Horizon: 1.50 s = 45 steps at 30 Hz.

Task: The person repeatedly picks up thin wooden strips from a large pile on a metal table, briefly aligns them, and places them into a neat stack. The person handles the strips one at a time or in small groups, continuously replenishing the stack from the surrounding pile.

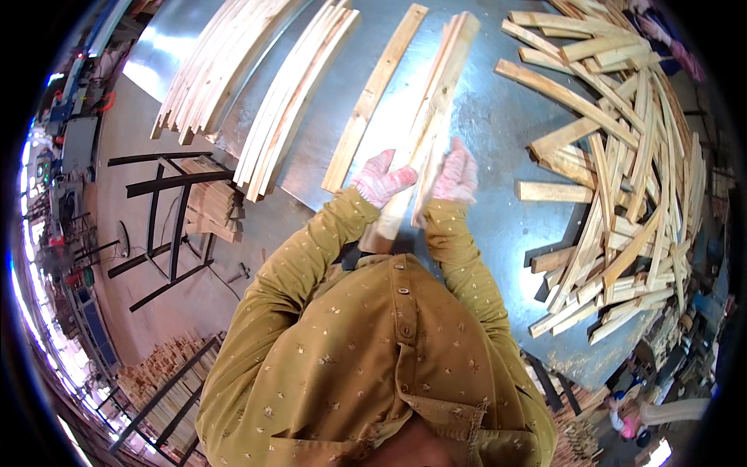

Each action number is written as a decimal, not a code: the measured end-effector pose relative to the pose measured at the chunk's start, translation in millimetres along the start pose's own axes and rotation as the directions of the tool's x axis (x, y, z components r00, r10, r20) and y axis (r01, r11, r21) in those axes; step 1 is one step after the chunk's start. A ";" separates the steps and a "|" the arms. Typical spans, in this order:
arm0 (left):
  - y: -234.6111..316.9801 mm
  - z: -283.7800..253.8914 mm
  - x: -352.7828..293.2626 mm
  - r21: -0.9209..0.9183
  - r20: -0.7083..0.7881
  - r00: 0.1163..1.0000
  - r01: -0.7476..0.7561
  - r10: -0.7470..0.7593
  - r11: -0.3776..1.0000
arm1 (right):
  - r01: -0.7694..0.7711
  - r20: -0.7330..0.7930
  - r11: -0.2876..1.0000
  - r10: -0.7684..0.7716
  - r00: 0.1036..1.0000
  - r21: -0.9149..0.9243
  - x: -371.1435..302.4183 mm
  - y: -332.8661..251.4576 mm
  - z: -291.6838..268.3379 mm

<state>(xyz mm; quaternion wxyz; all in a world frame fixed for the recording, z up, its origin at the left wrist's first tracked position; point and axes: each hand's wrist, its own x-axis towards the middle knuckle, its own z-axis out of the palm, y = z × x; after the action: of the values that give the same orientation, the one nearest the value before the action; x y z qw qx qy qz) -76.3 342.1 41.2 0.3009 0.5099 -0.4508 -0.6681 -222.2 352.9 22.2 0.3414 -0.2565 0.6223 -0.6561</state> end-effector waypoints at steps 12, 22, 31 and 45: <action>160.7 -339.5 56.3 0.921 -0.388 0.850 0.343 0.357 0.184 | 0.228 0.249 0.271 0.045 0.967 -0.935 -11.3 13.5 21.6; 127.1 -441.0 94.8 0.827 -0.561 0.771 0.540 0.300 0.157 | 0.066 0.100 0.365 0.077 0.992 -0.929 -31.6 8.0 131.5; 16.0 -148.4 13.4 0.921 0.210 0.880 -0.324 0.426 0.216 | -0.176 0.126 0.681 0.370 0.920 -0.711 -14.7 16.0 133.3; -16.6 -56.5 32.4 -0.245 0.087 0.990 0.134 -0.116 0.960 | -0.621 0.527 0.782 0.504 0.684 0.058 35.6 -30.7 29.8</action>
<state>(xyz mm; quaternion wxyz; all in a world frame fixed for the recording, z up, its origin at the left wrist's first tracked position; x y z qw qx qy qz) -31.1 304.4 8.7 0.3038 0.4710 -0.3403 -0.7550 -226.1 306.2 52.4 0.6988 -0.1649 0.4838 -0.5004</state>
